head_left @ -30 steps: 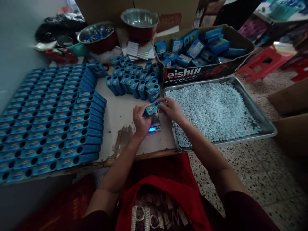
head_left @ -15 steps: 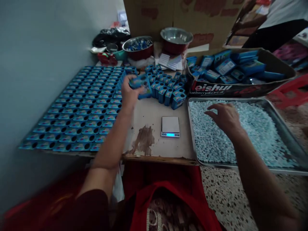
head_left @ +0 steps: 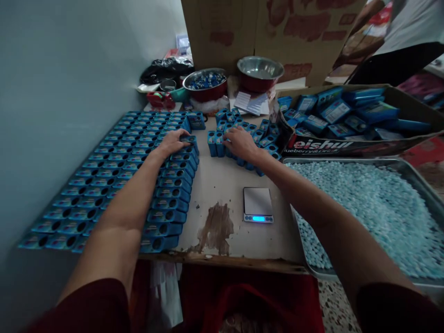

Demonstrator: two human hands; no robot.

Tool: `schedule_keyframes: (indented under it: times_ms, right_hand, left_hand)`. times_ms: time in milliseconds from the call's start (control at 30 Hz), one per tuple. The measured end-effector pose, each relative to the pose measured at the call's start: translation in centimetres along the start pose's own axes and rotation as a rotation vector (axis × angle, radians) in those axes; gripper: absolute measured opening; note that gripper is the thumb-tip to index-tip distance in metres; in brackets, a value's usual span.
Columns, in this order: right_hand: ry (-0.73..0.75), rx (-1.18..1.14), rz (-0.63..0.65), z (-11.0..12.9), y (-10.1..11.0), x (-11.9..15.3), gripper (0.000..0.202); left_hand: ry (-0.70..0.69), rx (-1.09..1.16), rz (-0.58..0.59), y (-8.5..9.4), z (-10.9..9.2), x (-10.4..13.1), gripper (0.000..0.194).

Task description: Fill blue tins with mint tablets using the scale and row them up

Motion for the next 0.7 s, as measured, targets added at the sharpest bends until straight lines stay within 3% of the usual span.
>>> schedule_keyframes:
  times_ms: [100, 167, 300, 367, 467, 533, 600, 700]
  right_hand:
    - [0.033, 0.128, 0.081, 1.6, -1.0, -4.8, 0.059]
    - [0.037, 0.204, 0.143, 2.2, -1.7, -7.1, 0.068]
    - [0.022, 0.263, 0.198, 2.6, -2.0, -9.6, 0.063]
    - [0.064, 0.238, 0.197, 3.4, -1.8, -9.8, 0.051]
    - [0.160, 0.181, 0.228, 5.6, -1.7, -8.8, 0.024]
    - [0.191, 0.149, 0.261, 6.9, -1.9, -7.0, 0.017]
    - [0.169, 0.101, 0.268, 7.1, -1.7, -4.4, 0.023]
    - [0.067, -0.034, 0.208, 5.1, -0.7, 1.2, 0.038]
  left_hand:
    - [0.010, -0.064, 0.051, -0.5, 0.7, 0.1, 0.040]
    - [0.015, -0.147, 0.041, -0.9, 0.0, 0.6, 0.049]
    - [-0.074, -0.361, 0.100, -4.2, -3.2, 2.3, 0.080]
    - [-0.071, -0.397, 0.141, -6.0, -4.0, 3.2, 0.081]
    - [-0.040, -0.373, 0.118, -7.1, -4.1, 3.9, 0.079]
    - [-0.044, -0.339, 0.078, -7.0, -4.0, 4.0, 0.082]
    - [-0.039, -0.303, 0.033, -6.6, -3.8, 3.9, 0.089]
    - [-0.025, -0.269, 0.020, -6.4, -3.4, 3.7, 0.089]
Point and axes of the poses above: each hand's wrist, its own x-axis away from the middle knuckle, its own y-axis out of the back of the hand, z = x × y, the point moved 8 cm from there along -x, towards the middle knuckle, and after that the axes turned 14 degrees about z, right-handed, at the moved point
